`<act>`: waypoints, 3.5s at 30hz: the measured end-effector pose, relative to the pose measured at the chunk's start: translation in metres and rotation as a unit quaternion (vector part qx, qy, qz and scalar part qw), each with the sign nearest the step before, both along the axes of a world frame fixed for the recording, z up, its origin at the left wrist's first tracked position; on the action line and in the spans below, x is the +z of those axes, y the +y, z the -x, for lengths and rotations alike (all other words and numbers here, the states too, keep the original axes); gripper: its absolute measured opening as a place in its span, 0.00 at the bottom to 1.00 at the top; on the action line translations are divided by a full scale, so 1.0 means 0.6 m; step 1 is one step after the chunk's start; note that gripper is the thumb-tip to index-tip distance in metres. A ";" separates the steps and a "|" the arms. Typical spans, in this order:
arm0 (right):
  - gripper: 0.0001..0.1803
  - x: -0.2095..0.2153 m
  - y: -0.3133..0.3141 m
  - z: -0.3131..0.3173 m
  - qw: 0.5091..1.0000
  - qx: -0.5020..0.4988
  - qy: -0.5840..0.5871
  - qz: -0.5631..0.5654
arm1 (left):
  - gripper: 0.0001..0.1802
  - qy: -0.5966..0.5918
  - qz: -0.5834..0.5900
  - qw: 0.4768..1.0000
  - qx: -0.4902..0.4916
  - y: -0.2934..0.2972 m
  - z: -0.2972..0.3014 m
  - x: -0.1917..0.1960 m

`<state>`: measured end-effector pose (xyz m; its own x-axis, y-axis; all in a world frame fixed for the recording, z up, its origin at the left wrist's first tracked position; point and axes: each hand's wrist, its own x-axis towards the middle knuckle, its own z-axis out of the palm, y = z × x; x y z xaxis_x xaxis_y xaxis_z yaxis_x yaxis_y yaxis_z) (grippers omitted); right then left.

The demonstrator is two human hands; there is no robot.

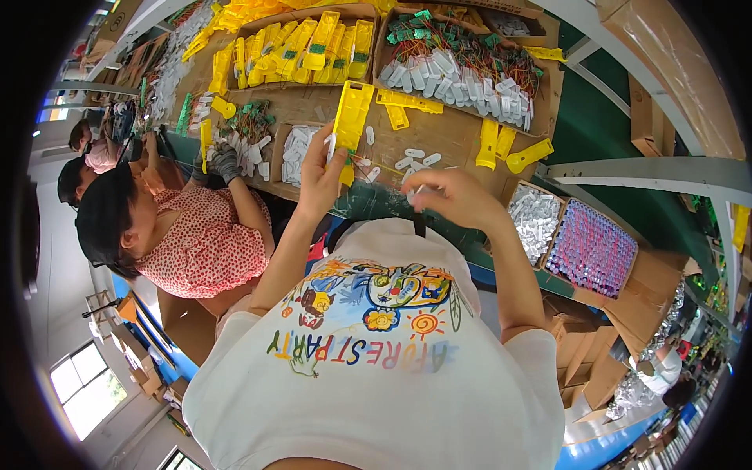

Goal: Assembling internal components into yellow plastic housings at a factory workstation.

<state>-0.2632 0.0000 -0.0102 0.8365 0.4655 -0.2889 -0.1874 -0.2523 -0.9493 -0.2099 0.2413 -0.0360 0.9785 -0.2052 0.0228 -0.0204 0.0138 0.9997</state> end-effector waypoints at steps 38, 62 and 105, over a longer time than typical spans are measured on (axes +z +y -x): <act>0.45 -0.047 0.078 -0.165 0.993 -0.062 -0.104 -0.006 | 0.19 -0.170 -0.234 0.954 -0.078 0.003 0.006 -0.027; 0.26 -0.206 0.070 -0.076 0.941 -0.204 -0.007 0.271 | 0.25 -0.292 -0.361 0.883 -0.072 -0.002 -0.050 -0.113; 0.07 -0.081 0.053 0.023 0.908 -0.215 -0.314 0.178 | 0.14 0.183 0.067 0.978 -0.079 -0.083 0.021 -0.071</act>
